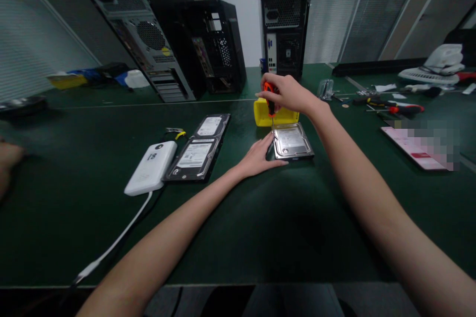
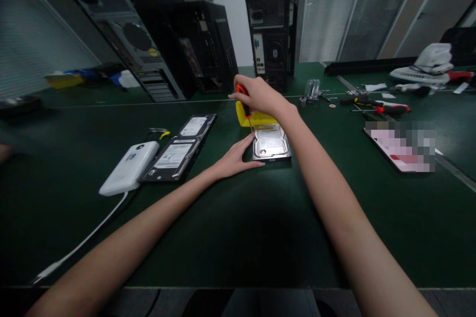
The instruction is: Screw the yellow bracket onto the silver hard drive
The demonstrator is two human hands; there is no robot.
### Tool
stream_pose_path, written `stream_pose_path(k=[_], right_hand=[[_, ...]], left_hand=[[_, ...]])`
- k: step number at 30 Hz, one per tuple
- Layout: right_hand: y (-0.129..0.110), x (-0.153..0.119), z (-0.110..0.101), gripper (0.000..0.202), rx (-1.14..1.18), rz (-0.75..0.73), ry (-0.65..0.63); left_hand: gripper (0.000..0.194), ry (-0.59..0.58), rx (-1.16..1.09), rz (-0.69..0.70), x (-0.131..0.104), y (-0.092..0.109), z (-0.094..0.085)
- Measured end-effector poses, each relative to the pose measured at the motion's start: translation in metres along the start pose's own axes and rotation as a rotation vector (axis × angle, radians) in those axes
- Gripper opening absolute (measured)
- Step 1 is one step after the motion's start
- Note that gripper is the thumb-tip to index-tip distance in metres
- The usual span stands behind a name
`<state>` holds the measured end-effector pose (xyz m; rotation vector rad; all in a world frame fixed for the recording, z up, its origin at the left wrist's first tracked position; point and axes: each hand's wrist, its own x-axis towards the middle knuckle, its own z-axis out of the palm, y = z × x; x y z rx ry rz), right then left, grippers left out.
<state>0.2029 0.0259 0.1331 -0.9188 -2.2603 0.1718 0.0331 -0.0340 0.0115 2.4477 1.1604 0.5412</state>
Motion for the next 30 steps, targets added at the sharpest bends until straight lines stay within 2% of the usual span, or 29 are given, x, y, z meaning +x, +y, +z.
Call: stream_pose_path(k=[7,16,30], right_hand=[[0.0026,-0.0001,0.0022,0.021,-0.035,-0.010,0.037],[0.0037,0.0007,0.0061,0.024,-0.101,0.054,0.105],[0.0004,0.0022,0.0057,0.022,-0.103,0.081,0.052]], left_hand=[[0.104,-0.005,0.017,-0.003,-0.0002,-0.0002,0.0004],[0.104,-0.007,0.030,-0.010,-0.0001,-0.0024,0.0024],[0.102,-0.014,0.028,-0.003,0.0000,-0.0005,0.0006]])
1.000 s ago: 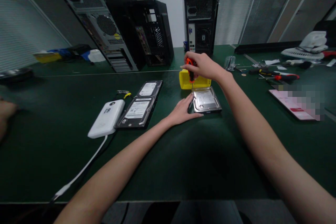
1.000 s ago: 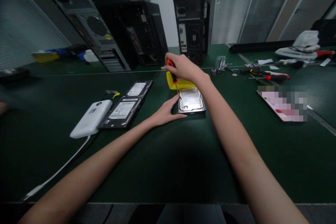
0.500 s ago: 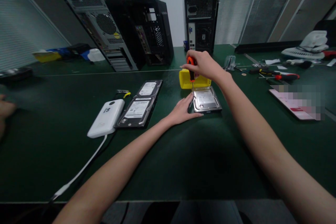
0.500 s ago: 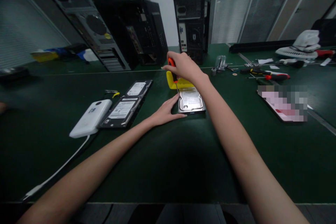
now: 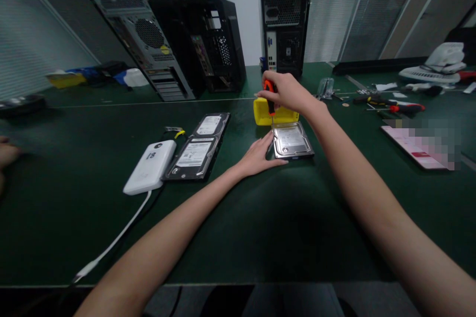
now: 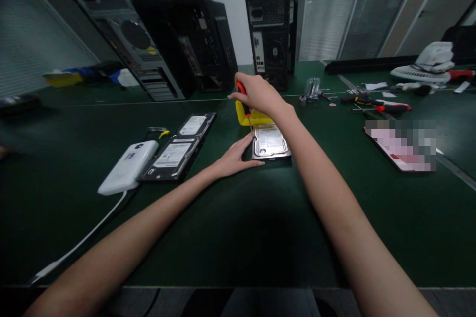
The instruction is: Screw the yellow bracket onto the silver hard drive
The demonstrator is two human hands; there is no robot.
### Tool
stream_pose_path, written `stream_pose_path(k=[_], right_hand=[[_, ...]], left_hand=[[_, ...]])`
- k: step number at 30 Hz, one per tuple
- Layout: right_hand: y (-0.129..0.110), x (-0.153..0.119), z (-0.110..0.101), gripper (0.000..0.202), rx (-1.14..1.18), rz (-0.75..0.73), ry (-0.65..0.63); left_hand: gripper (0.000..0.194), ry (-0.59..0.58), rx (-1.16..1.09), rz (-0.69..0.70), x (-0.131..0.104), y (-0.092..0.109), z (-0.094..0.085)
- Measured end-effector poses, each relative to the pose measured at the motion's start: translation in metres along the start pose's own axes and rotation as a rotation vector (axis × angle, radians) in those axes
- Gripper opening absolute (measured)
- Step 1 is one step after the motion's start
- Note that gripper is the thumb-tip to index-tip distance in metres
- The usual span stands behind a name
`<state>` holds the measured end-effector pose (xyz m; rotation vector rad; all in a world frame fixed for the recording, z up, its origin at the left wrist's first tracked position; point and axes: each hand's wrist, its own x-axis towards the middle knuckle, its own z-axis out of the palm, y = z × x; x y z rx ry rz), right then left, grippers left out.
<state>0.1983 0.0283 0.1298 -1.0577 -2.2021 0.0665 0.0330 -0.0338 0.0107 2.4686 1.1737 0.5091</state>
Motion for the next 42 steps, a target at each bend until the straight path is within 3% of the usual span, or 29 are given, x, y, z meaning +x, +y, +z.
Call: stream_pose_path(k=[13,22,32,36,38,40,42], right_hand=[[-0.005,-0.002,0.005,0.020,0.051,-0.060,-0.025],[0.002,-0.001,-0.004,0.025,0.114,-0.068,0.150],[0.006,-0.001,-0.004,0.026,0.143,-0.044,0.155],[0.037,-0.008,-0.001,0.022,0.318,0.136,0.355],[0.059,-0.024,-0.001,0.021,0.527,0.409,0.425],[0.080,-0.053,-0.004,0.023,0.829,0.724,0.376],[0.094,-0.090,-0.007,0.023,1.053,0.870,0.344]], left_hand=[[0.101,0.006,0.003,-0.009,0.000,-0.001,0.002],[0.103,0.011,-0.004,-0.006,-0.001,0.004,-0.001],[0.100,-0.017,0.132,0.012,-0.004,0.000,0.003],[0.093,-0.020,0.149,0.032,-0.005,0.003,0.002],[0.088,-0.023,0.140,0.033,-0.004,0.004,0.001],[0.083,-0.015,0.136,0.029,-0.003,0.004,0.001],[0.080,-0.003,0.136,0.029,-0.001,0.004,0.002]])
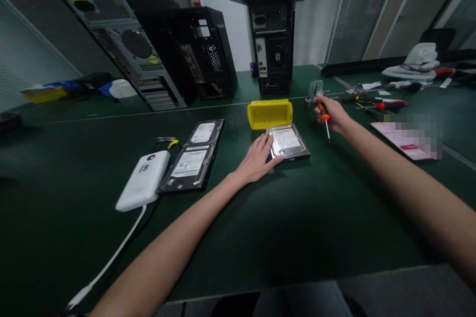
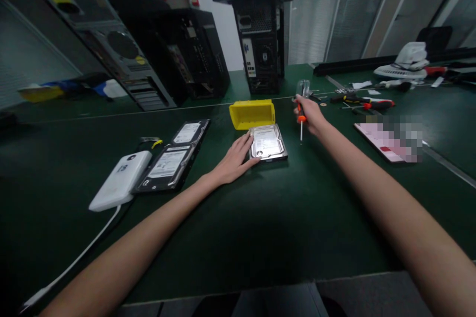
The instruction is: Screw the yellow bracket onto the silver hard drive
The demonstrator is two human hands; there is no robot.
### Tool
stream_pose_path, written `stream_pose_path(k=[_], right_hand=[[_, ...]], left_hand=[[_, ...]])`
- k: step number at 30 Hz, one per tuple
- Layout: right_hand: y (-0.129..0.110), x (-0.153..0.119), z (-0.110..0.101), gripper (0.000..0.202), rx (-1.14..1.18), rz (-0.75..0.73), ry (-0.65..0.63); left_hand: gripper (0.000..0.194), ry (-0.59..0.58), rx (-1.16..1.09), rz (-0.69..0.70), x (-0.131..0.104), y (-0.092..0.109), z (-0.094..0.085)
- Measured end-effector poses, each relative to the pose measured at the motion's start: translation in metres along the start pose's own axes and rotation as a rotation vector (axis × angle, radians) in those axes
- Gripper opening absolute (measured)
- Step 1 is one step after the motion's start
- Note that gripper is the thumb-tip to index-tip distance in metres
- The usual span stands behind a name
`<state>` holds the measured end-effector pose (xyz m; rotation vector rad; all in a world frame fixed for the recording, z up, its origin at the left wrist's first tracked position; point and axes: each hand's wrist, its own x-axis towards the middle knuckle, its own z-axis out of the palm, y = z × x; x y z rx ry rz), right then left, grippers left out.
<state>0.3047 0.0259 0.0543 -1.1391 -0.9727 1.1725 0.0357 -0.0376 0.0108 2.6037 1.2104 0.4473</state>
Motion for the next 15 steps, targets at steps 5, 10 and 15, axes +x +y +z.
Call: stream_pose_path(k=[5,10,15], right_hand=[[0.033,-0.046,-0.046,0.025,0.069,0.006,-0.023],[0.039,-0.063,-0.044,0.031,0.043,0.002,-0.101],[0.043,-0.072,-0.035,0.027,-0.040,-0.062,-0.048]], left_hand=[[0.079,0.018,-0.008,0.034,0.002,0.000,0.000],[0.079,-0.021,-0.045,0.028,0.000,0.001,-0.003],[0.082,-0.066,-0.063,0.009,-0.009,0.001,-0.008]])
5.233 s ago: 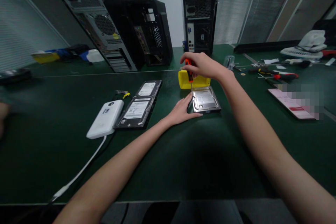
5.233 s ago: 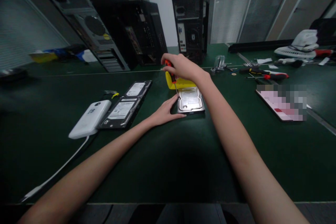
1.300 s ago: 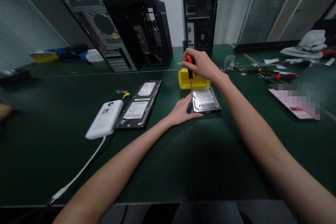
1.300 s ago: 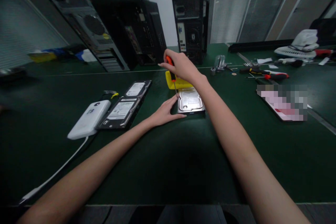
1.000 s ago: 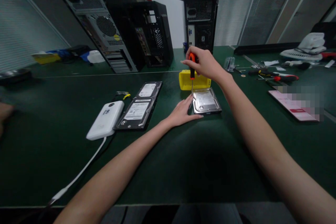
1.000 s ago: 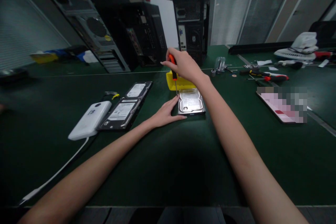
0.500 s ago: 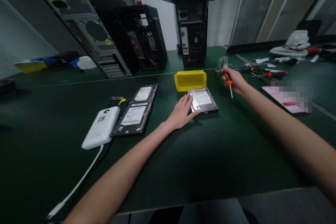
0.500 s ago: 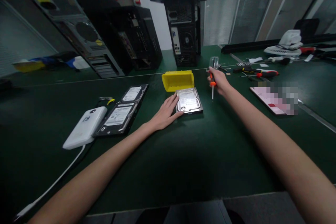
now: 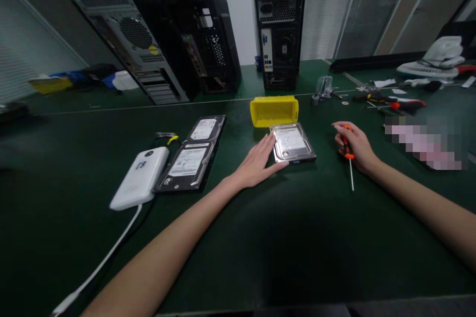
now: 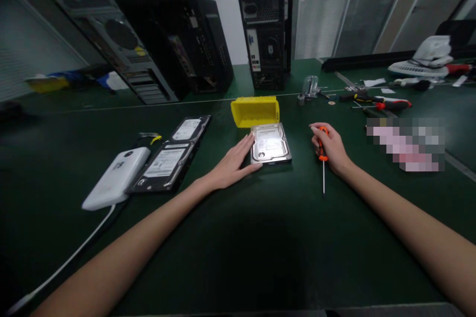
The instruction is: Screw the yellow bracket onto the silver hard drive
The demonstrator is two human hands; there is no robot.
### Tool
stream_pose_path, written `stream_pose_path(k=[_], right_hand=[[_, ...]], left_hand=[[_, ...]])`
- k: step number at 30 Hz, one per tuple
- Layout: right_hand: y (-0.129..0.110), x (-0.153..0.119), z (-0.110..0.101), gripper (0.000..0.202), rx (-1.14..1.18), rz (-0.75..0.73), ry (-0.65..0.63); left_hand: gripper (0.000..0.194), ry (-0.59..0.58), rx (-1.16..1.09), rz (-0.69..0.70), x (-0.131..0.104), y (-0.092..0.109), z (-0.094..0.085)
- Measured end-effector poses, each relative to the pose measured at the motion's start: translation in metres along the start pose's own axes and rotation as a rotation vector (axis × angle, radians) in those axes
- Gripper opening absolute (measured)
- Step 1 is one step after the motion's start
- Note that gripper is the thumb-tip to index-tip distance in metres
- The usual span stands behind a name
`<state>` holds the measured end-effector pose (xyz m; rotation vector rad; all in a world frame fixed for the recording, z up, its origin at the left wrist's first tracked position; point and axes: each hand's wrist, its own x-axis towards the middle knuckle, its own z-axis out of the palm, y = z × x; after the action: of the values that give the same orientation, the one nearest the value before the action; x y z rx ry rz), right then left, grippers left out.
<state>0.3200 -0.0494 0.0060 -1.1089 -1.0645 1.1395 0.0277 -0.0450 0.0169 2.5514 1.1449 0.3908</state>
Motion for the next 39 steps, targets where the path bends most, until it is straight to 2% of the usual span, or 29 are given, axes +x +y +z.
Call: stream_pose_path(k=[3,8,13,21,25,31,39], right_hand=[[0.002,-0.008,0.008,0.024,-0.072,0.014,0.036],[0.003,-0.013,0.016,0.023,-0.167,0.036,0.018],[0.002,-0.014,0.015,0.023,-0.163,0.029,0.034],[0.007,-0.015,0.007,0.023,-0.177,-0.059,0.072],[0.009,-0.012,0.004,0.019,-0.182,-0.102,0.052],[0.005,-0.012,0.006,0.020,-0.217,-0.097,0.036],[0.002,-0.018,0.008,0.023,-0.218,-0.053,0.011]], left_hand=[[0.087,-0.016,0.030,-0.025,-0.006,-0.001,-0.002],[0.087,-0.019,0.058,-0.023,-0.009,-0.005,-0.002],[0.084,-0.009,0.072,-0.013,-0.008,-0.004,0.000],[0.085,0.027,0.101,0.040,-0.005,-0.001,0.007],[0.085,0.036,0.095,0.066,-0.001,-0.002,0.010],[0.083,0.049,0.073,0.099,0.001,-0.002,0.010],[0.072,0.063,0.058,0.058,-0.002,0.002,0.008]])
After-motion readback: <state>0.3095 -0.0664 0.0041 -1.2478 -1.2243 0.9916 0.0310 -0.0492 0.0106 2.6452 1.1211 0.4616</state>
